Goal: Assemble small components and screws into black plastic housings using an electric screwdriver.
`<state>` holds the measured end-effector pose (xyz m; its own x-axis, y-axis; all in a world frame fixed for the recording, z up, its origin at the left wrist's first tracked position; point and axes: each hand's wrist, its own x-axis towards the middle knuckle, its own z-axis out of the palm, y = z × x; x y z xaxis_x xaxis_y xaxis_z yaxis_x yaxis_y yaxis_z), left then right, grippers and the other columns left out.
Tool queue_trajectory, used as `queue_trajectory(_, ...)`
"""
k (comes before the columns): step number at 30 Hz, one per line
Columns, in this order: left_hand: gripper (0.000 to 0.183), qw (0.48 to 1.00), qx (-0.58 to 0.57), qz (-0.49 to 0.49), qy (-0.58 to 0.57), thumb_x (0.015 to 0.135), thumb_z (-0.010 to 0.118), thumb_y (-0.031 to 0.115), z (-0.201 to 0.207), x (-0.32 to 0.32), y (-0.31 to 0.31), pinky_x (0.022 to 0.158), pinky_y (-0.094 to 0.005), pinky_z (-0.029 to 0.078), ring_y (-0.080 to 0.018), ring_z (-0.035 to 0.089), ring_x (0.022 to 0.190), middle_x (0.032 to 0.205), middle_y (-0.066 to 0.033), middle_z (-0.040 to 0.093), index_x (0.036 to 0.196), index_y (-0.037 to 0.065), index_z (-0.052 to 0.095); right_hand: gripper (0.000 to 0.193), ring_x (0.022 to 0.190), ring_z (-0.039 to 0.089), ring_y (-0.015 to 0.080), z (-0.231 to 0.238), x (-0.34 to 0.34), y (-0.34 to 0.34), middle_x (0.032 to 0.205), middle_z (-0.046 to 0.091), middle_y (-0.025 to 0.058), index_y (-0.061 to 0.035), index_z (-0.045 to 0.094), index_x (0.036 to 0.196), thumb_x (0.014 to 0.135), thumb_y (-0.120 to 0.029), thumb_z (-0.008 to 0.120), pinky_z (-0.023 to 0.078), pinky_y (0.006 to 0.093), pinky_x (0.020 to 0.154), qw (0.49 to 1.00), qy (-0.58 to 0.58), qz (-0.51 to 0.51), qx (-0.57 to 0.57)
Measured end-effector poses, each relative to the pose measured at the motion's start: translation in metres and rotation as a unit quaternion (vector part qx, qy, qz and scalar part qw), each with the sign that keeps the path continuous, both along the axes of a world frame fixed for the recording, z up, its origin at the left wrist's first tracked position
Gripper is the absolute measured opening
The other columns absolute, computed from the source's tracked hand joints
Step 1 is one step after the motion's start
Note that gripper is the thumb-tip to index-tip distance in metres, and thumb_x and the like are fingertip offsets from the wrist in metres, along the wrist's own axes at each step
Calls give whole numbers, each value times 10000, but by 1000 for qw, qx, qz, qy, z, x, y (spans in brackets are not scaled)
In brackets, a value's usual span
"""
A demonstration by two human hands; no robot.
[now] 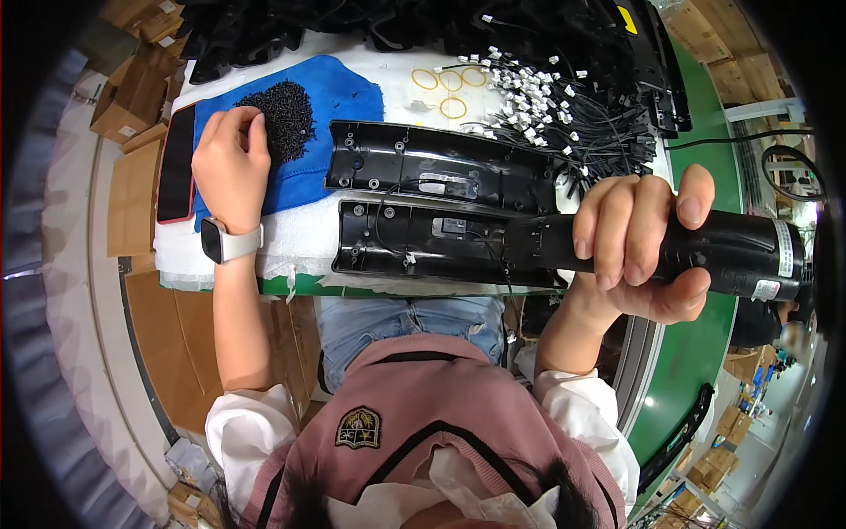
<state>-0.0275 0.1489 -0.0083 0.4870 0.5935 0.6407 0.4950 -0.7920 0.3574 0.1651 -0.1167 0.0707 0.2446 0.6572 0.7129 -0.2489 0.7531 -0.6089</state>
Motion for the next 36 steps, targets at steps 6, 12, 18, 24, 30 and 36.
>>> queue_trajectory(6, 87, 1000, 27, 12, -2, 840, 644, 105, 0, 0, 3, 529, -316, 453, -233, 561, 552, 709, -92, 582, 816, 22, 653, 483, 508, 513, 138, -2, -1, -2, 641, 512, 2, -92, 418, 1134, 812, -299, 712, 431, 300, 533, 1000, -3, -5, -3)
queue_trajectory(12, 112, 996, -76, -5, -47, 856, 645, 115, 9, -2, -9, 529, -274, 442, -152, 550, 553, 697, -72, 601, 827, 8, 657, 488, 554, 525, 142, -1, 0, 1, 684, 520, 7, -101, 394, 1176, 846, -322, 678, 437, 307, 585, 1000, -11, 9, 11)
queue_trajectory(18, 75, 790, -522, -309, -91, 797, 591, -51, 39, -4, -106, 521, -203, 431, -85, 566, 559, 750, -48, 632, 821, -12, 650, 404, 480, 547, 108, 2, -15, -3, 703, 558, -11, -136, 410, 1190, 895, -323, 614, 463, 268, 509, 995, 52, -48, 75)
queue_trajectory(24, 63, 761, -523, -376, -82, 740, 679, -30, 39, -2, -128, 522, -205, 411, -83, 552, 604, 746, -41, 601, 782, 1, 644, 377, 481, 552, 102, -3, -22, 0, 703, 570, -9, -139, 417, 1160, 893, -317, 615, 474, 267, 500, 994, 76, -29, 76)
queue_trajectory(30, 92, 766, -522, -373, -44, 715, 712, -12, 39, -6, -128, 534, -209, 395, -76, 500, 582, 737, -25, 584, 776, 13, 647, 368, 482, 549, 103, -7, -27, -2, 699, 571, -7, -145, 404, 1146, 894, -313, 614, 475, 270, 501, 993, 77, -36, 79)
queue_trajectory(36, 84, 764, -508, -397, -38, 718, 711, -7, 35, -4, -126, 537, -213, 403, -83, 513, 587, 727, -32, 593, 777, 8, 653, 371, 478, 545, 103, -8, -28, 0, 701, 574, 0, -142, 395, 1143, 894, -300, 620, 476, 271, 498, 994, 74, -30, 80)
